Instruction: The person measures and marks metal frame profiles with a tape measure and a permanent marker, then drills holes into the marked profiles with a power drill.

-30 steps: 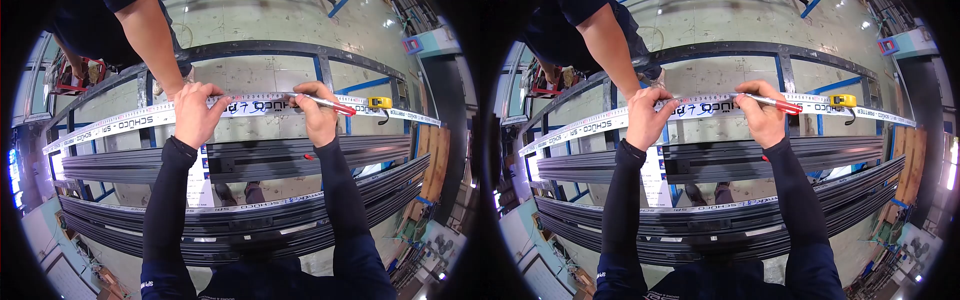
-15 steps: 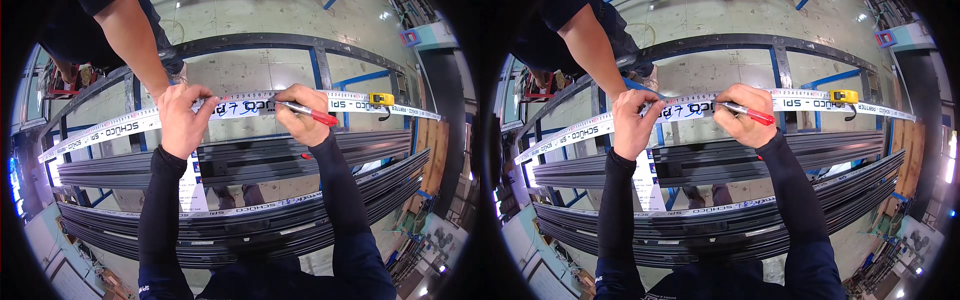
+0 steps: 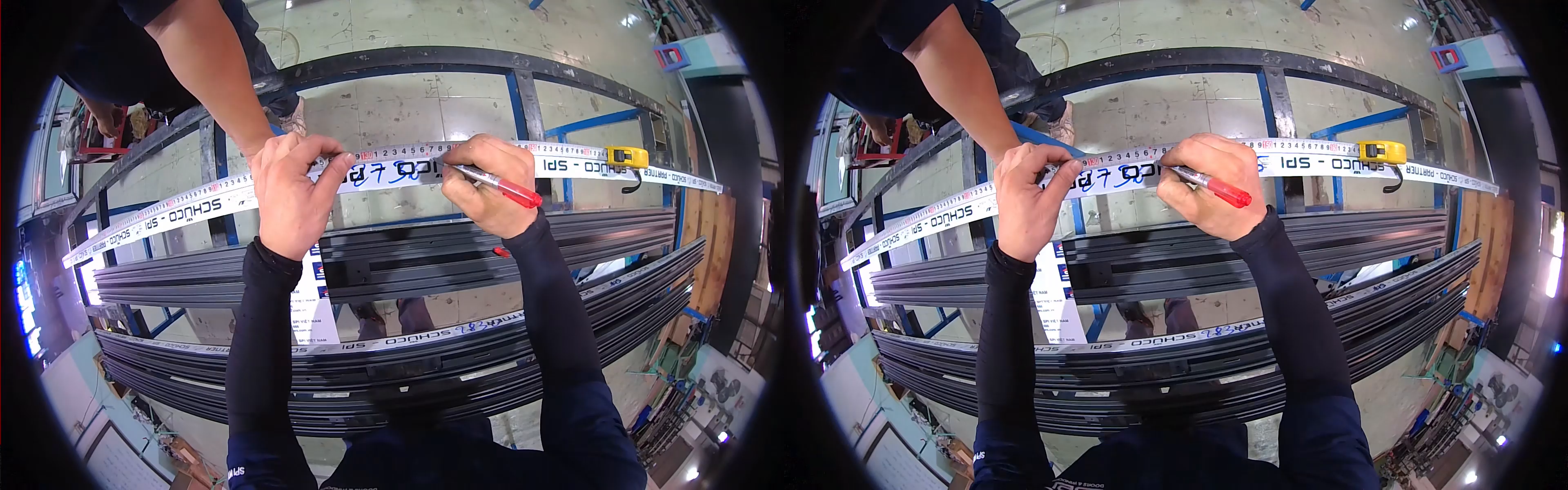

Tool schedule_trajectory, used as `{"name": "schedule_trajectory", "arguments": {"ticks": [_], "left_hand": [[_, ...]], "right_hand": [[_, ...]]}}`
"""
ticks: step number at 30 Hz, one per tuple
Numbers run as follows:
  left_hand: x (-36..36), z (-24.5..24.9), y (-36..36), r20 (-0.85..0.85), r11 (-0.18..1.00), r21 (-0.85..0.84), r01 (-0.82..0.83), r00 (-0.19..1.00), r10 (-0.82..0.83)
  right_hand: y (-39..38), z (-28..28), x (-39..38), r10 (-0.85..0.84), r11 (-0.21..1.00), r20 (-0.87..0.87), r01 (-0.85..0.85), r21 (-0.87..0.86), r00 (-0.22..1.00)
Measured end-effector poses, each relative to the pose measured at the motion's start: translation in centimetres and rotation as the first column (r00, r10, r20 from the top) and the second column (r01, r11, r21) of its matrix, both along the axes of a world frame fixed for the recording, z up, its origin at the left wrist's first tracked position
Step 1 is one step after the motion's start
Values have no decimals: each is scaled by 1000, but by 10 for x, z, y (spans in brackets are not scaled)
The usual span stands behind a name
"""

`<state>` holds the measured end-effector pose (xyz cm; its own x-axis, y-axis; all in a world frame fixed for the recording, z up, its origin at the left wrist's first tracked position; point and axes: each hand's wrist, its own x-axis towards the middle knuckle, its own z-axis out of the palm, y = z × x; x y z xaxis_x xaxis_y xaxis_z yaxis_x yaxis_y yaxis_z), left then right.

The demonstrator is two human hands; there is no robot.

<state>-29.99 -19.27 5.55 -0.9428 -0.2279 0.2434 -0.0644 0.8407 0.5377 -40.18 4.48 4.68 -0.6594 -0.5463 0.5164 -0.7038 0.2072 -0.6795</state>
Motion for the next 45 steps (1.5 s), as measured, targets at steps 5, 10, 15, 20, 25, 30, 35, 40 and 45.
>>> {"name": "schedule_trajectory", "arguments": {"ticks": [5,10,15,20,25,30,35,40,45], "left_hand": [[0,1,0,10,1000,4,-7,1000,7],[0,0,0,-2,1000,5,-8,1000,8],[0,1,1,10,1000,7,-14,1000,14],[0,0,1,0,1000,8,-11,1000,11],[0,1,1,-4,1000,6,-9,1000,9],[0,1,1,-1,1000,6,-12,1000,12],[0,-3,-1,-17,1000,1,-11,1000,11],[1,-4,-4,-50,1000,25,7,999,-6],[5,10,-3,-207,990,-144,-7,978,-23]], "right_hand": [[-1,1,1,-5,1000,0,5,5,1000],[-1,1,1,-2,1000,0,2,-1,1000],[-1,2,1,-4,1000,3,4,3,1000],[-1,2,1,10,1000,9,-10,-2,1000],[-1,2,1,9,1000,-13,-9,5,1000],[3,4,5,-47,997,140,55,-53,989],[72,27,-13,-433,861,140,454,-227,891],[173,57,-74,-424,587,-559,687,429,712],[195,39,-67,-424,706,-380,563,430,822]]}}
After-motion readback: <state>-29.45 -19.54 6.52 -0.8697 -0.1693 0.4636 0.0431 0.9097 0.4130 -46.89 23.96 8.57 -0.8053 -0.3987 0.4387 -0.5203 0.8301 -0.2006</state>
